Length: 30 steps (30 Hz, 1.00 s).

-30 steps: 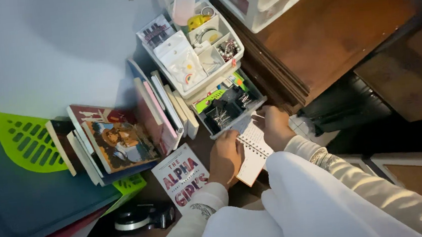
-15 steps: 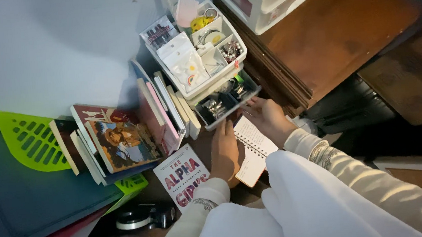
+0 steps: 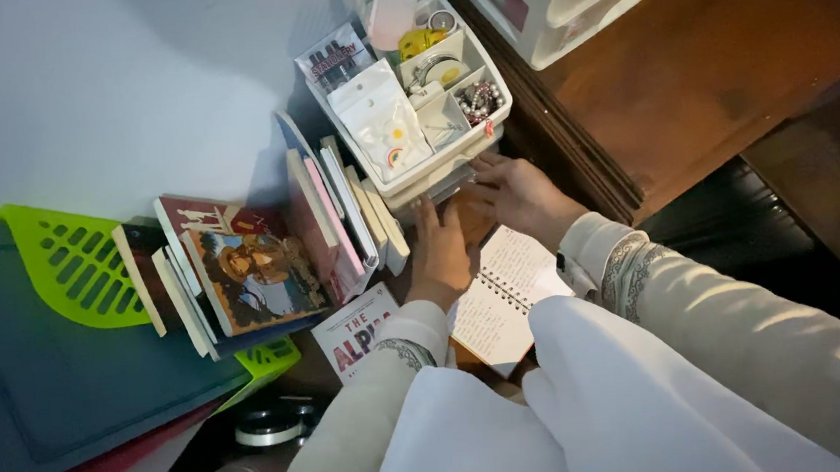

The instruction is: Organize books, notebooks, and stationery items on a wooden desk and into a small storage unit.

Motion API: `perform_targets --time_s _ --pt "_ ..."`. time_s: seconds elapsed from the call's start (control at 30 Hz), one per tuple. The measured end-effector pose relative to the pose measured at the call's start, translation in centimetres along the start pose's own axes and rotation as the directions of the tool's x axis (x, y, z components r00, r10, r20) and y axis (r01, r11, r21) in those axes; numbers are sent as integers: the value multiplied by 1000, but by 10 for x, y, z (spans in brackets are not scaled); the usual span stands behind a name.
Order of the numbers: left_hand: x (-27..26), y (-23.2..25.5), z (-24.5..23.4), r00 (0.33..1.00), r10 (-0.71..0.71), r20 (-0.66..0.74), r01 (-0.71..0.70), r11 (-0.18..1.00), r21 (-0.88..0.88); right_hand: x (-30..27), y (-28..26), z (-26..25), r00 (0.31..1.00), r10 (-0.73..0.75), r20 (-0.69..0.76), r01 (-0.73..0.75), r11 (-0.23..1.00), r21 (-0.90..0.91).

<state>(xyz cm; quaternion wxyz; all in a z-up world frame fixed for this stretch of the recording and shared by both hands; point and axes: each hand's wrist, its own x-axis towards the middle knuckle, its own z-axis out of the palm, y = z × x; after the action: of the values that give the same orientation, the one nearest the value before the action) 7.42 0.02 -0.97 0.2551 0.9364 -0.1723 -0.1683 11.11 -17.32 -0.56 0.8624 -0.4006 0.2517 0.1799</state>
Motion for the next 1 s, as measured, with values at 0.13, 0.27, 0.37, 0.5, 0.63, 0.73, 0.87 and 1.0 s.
perform_targets --time_s 0.13,0.27,0.37,0.5,0.63,0.73,0.87,1.0 --pt "2 -1 -1 999 20 -37 -20 1000 2 -11 -5 7 998 -9 67 11 999 -31" --pt "-12 3 2 998 -56 -32 51 990 -135 -10 10 -10 999 5 -48 -8 997 -81" --pt "-25 -9 27 991 -96 -97 75 977 -198 -23 25 -25 987 -45 -157 -8 947 -322" --pt "-43 -51 97 915 -253 -313 139 928 -345 1 90 -109 937 -345 -52 193 636 -747" --pt "-78 -70 136 843 -362 -397 146 865 -480 -77 84 -80 935 -343 -93 70 432 -899" --pt "-92 -84 166 820 -422 -385 201 844 -497 -81 110 -107 863 -500 -74 0 145 -989" --pt "-90 -114 236 786 -568 -246 231 638 -735 -86 136 -141 872 -486 56 19 -80 -997" --pt "-129 -60 167 747 -656 112 512 458 -727 -93 141 -153 869 -483 111 18 -192 -981"
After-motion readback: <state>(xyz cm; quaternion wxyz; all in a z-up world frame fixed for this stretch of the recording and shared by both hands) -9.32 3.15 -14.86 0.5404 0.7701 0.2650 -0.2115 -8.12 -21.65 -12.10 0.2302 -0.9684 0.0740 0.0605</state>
